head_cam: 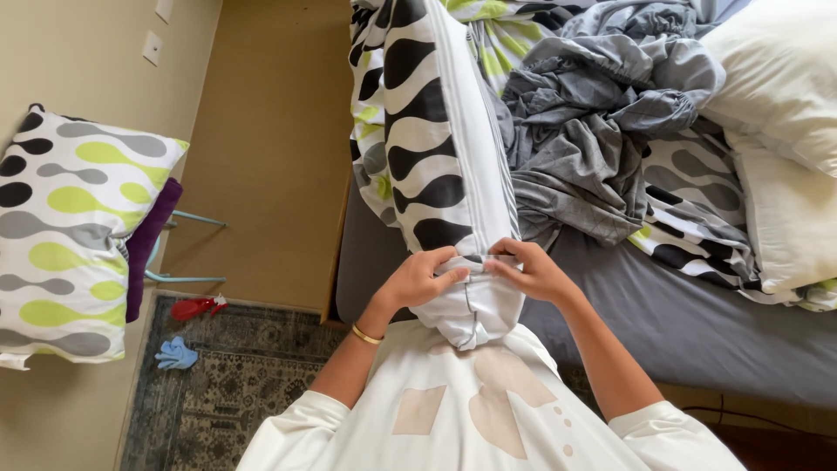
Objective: The person inserts a white pillow into a patterned pillowcase on a bed. They repeatedly pull the fabric over the pillow, smooth the surface, and adjust the corners to fit the pillowcase properly.
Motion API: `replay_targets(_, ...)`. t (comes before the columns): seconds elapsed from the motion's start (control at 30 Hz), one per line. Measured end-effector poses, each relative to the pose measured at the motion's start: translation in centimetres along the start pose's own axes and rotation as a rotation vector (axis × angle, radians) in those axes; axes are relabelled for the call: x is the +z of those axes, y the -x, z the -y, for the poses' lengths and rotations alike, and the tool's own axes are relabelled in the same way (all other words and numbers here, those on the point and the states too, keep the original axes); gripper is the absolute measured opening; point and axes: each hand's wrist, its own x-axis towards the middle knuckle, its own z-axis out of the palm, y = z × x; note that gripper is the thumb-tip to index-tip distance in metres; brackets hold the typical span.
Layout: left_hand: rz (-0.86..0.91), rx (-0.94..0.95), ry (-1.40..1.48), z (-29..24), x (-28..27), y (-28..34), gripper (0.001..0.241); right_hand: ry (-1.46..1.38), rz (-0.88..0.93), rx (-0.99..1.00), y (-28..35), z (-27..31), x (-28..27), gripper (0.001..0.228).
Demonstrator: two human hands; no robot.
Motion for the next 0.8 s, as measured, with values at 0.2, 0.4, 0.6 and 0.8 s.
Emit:
replay_targets(0.2,-0.243,0.055,0.152,0.4,1.4,-0.7,0.049,0.116,-0.163,-0.073,-0.6,-3.0,2.4,0.005)
replay_targets(0.4,-0.186,0.228,0.645,0.8,1.4,-3.0,0.057,-0.118,-0.281,-0.056,0.0,1.5,1.5,0.007)
replay_targets(0.6,-0.278,0.387,1.135,8.8,3.8,-4.6,0.072,0.167,-0.276,-0.133,-0.3,7.3,6.0,0.011)
replay_targets(0.8,-0.696,-0.409,0.384,13.4,0.6,-6.2,0.089,0.658,-0.103,-0.266,-6.4,-2.6,9.1,0.009)
